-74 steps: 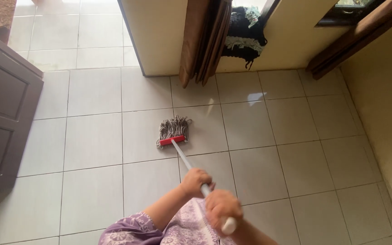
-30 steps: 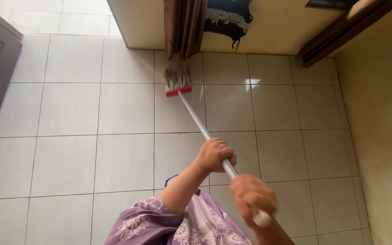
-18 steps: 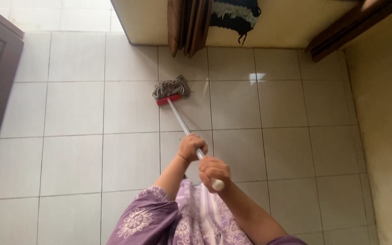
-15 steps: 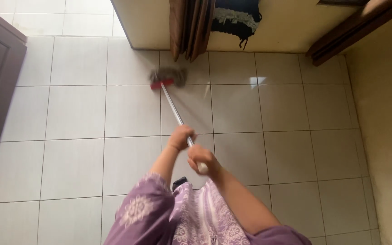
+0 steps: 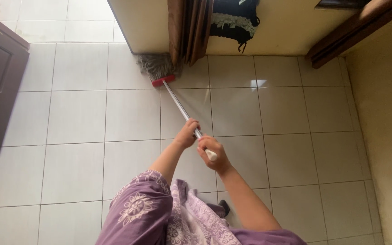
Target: The recorder is mopping a tiled floor in an entryway.
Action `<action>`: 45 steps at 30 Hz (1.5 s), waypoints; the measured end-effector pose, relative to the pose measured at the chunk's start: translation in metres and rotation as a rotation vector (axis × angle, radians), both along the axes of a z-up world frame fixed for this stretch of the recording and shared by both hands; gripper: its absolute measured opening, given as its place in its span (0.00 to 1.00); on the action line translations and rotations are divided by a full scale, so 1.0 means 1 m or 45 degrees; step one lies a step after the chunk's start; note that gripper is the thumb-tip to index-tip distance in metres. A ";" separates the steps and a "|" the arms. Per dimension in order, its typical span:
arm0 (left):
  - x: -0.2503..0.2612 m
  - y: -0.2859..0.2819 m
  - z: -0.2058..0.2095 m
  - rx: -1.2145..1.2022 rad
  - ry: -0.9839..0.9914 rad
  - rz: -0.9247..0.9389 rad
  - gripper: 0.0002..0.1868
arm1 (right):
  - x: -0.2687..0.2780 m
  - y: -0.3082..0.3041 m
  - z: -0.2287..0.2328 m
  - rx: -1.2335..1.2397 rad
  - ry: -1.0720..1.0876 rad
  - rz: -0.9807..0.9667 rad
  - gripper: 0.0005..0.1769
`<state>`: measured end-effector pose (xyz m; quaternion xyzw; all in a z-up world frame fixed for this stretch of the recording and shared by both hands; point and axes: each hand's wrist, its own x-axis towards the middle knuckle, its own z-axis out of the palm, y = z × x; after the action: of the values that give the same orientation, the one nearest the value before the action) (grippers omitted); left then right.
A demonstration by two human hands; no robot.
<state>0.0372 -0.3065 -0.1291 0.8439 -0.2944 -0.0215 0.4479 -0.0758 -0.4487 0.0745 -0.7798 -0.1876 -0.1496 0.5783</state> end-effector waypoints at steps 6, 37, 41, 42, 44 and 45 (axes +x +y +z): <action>-0.104 -0.102 0.073 -0.081 0.050 -0.115 0.21 | -0.096 -0.102 0.090 0.034 0.103 0.039 0.15; -0.053 -0.235 0.022 0.230 0.312 0.135 0.19 | -0.041 -0.217 -0.013 -0.038 0.069 0.094 0.08; -0.081 -0.279 0.041 0.106 -0.041 -0.043 0.15 | -0.096 -0.256 0.065 0.006 0.162 -0.068 0.10; -0.092 -0.294 0.050 0.256 0.026 -0.121 0.13 | -0.109 -0.268 0.085 -0.029 0.126 -0.066 0.15; -0.137 -0.322 0.083 0.245 0.128 -0.212 0.12 | -0.143 -0.286 0.139 -0.039 0.154 -0.064 0.12; -0.163 -0.336 0.098 0.232 0.239 -0.294 0.12 | -0.163 -0.295 0.165 -0.051 0.191 -0.051 0.10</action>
<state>-0.1256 -0.6426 -0.0308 0.8360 -0.3431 -0.1779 0.3896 -0.2393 -0.7436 0.2399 -0.8038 -0.1312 -0.0986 0.5719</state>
